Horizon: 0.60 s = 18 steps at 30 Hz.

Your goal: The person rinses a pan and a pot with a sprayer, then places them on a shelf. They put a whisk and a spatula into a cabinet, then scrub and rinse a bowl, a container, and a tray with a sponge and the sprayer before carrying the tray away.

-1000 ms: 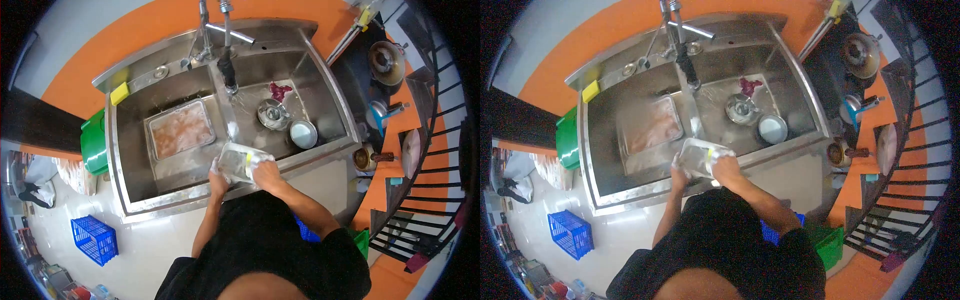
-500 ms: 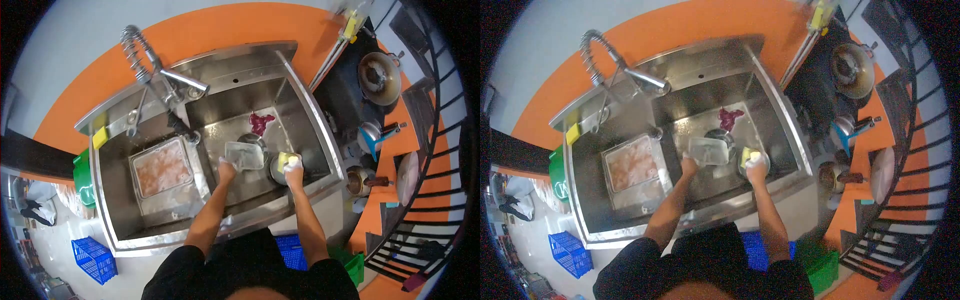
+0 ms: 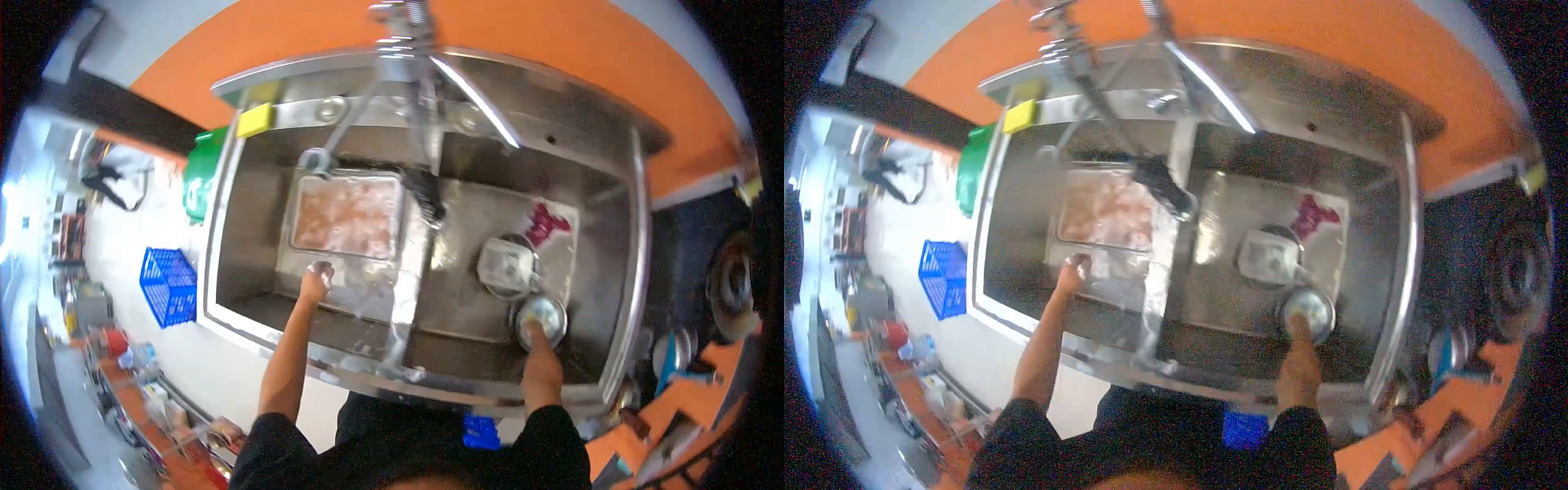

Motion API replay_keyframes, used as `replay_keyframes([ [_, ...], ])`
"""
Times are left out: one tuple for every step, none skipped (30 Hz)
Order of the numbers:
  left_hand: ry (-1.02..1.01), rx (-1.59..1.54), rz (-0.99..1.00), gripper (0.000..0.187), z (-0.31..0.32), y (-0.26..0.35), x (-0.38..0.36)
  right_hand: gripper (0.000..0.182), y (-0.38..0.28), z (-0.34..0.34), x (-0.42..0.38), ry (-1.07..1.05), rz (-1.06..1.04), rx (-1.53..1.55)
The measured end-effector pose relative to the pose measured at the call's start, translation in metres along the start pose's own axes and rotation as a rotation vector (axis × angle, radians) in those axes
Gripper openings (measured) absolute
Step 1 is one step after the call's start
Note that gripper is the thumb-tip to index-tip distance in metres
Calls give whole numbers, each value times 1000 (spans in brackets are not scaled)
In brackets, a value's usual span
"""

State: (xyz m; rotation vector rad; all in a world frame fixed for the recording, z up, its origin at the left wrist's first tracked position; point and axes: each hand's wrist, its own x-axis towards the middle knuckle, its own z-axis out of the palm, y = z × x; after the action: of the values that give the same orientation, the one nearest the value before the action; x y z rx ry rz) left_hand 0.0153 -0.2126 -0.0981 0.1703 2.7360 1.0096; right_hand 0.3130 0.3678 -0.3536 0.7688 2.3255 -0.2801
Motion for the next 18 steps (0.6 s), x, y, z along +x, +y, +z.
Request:
replay_keyframes([
  [34,-1,-14,22,-8,-22,6,32,5,1,3,-10,17,0],
  [30,264,-212,25,-13,-42,13,32,10,4,4,-13,34,2],
  [21,519,-408,27,-16,-62,28,32,15,5,6,-9,55,16],
  [40,503,-414,27,-15,-99,46,32,17,3,7,2,71,18],
  [-110,640,-434,30,-12,-145,64,32,20,-2,9,15,86,34],
  [-269,775,-442,34,-10,-175,80,32,23,-4,9,27,103,42],
  [-140,588,-533,39,-18,-162,86,32,28,-7,8,42,119,61],
  [-145,568,-519,39,-15,-175,99,32,32,-11,5,59,139,77],
  [-55,574,-416,41,-11,-192,113,32,33,-15,3,85,155,102],
  [45,573,-313,44,-6,-209,129,32,35,-20,-2,115,167,136],
  [106,376,-415,52,1,-229,142,32,39,-23,-8,139,183,168],
  [88,356,-413,52,7,-249,153,32,45,-27,-13,161,195,197],
  [123,321,-504,51,10,-266,159,32,47,-28,-24,181,206,234],
  [153,294,-595,50,17,-278,158,32,50,-30,-34,199,216,269],
  [116,296,-597,50,20,-280,146,32,54,-30,-45,214,230,304],
  [101,172,-484,41,12,-273,138,32,55,-32,-52,230,242,338],
  [99,44,-367,32,-1,-265,136,32,53,-34,-55,250,243,366],
  [90,-83,-251,24,-16,-252,130,32,59,-30,-62,263,255,398],
])
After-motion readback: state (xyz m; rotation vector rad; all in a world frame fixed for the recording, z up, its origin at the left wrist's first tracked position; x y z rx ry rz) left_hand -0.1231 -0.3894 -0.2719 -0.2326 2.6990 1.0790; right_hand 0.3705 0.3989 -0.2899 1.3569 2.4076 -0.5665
